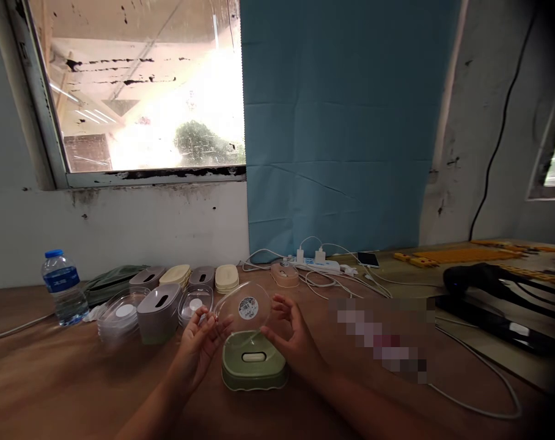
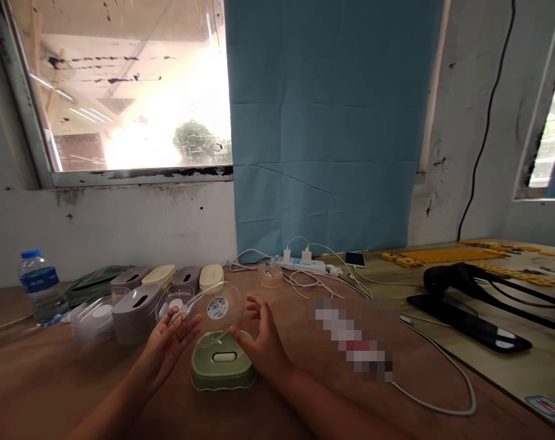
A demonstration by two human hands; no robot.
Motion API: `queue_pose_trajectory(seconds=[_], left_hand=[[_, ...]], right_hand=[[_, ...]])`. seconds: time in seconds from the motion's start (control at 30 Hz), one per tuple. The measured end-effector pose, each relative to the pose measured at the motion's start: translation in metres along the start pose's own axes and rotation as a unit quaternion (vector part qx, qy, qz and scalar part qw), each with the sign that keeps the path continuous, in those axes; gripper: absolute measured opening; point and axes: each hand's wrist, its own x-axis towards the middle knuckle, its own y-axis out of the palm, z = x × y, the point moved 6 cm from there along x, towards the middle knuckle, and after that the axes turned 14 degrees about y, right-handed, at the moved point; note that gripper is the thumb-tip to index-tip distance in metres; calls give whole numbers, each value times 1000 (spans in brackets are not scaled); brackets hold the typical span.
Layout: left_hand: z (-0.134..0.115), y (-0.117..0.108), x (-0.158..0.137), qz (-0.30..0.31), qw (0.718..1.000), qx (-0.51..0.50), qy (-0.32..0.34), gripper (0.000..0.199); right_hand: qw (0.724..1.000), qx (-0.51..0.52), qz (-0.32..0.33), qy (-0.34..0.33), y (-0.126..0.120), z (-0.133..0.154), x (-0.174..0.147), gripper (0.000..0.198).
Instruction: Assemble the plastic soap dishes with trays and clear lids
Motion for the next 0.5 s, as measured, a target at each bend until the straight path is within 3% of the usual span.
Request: queue_pose_trajectory(seconds=[0.03,0.1,0.17,0.23,0.4,0.5], left_hand=[[0,6,-3,21,1000,7,3,37],[2,18,-11,79,996,32,15,34],[9,29,-20,151,985,79,30,29],[18,38,-31,229,962,144,38,22],[21,47,-48,339,896,275,84,11],[4,42,-38,307,891,295,155,21]], right_hand=[[1000,19,9,17,1,-4,1,52],[993,73,89,31,10,-7,0,56],[975,122,185,26,22,-4,-6,70],[964,140,225,21,29,0,-13,86],[975,111,195,-5,27,12,-19,92],[981,51,177,-54,16,19,-15,88]])
